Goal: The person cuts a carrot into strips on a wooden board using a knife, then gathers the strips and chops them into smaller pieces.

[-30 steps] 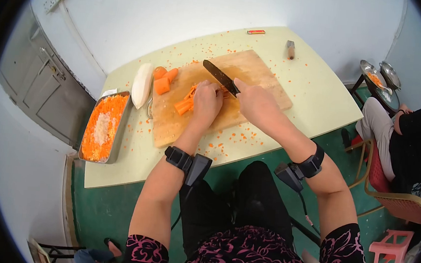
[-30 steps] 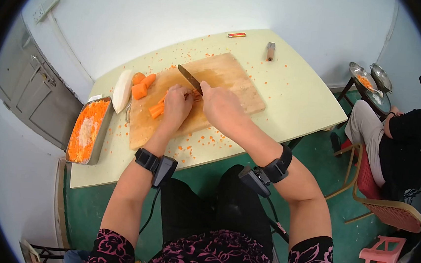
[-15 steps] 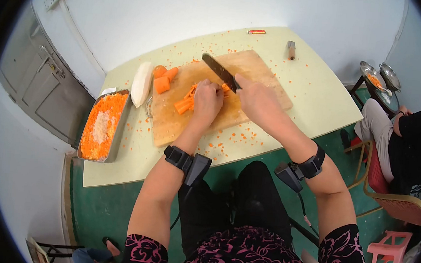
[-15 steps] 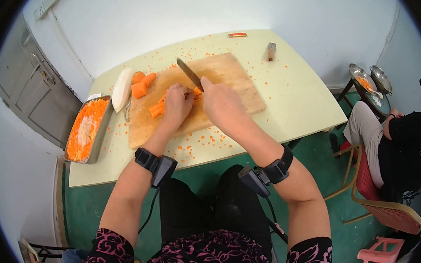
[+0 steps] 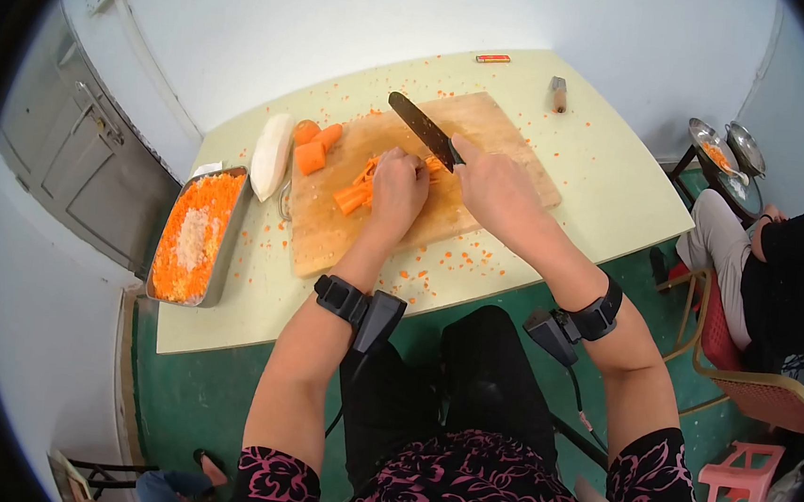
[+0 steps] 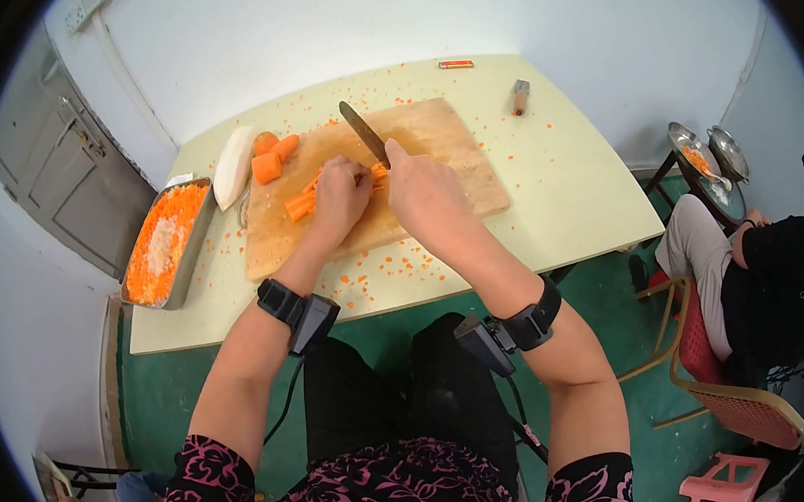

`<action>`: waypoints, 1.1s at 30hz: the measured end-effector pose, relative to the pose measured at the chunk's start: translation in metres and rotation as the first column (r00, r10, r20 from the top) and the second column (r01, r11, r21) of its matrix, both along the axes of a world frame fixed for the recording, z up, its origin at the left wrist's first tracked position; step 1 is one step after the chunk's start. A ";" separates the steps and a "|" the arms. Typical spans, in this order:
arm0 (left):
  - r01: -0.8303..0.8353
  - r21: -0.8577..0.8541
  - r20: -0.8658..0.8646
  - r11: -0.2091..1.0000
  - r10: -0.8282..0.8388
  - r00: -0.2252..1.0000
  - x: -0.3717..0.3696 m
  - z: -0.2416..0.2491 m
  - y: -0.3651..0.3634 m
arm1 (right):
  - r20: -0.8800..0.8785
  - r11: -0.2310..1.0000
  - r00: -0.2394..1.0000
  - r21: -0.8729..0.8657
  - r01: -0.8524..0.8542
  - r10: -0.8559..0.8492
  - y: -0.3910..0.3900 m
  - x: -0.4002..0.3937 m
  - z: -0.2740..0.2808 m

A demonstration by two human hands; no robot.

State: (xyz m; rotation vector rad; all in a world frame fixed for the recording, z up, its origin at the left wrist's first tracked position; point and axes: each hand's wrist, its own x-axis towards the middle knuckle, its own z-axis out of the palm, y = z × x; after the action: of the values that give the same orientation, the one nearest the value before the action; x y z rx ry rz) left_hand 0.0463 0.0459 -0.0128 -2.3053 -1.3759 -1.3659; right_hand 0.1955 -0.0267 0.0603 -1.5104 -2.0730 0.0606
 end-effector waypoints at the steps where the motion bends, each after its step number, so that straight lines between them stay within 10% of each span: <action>1: -0.002 -0.003 0.004 1.000 0.002 1.000 0.000 -0.001 0.000 | 0.001 1.000 1.000 0.013 -0.002 0.002 -0.001 0.000 0.000; 33: -0.017 -0.036 -0.020 0.999 0.016 1.000 0.000 0.000 -0.001 | 0.008 1.000 1.000 -0.005 -0.017 0.017 0.002 -0.002 -0.003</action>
State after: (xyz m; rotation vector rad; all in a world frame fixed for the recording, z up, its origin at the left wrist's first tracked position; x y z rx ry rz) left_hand 0.0464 0.0453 -0.0127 -2.3181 -1.4226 -1.3207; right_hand 0.1934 -0.0248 0.0575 -1.4987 -2.0938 0.0662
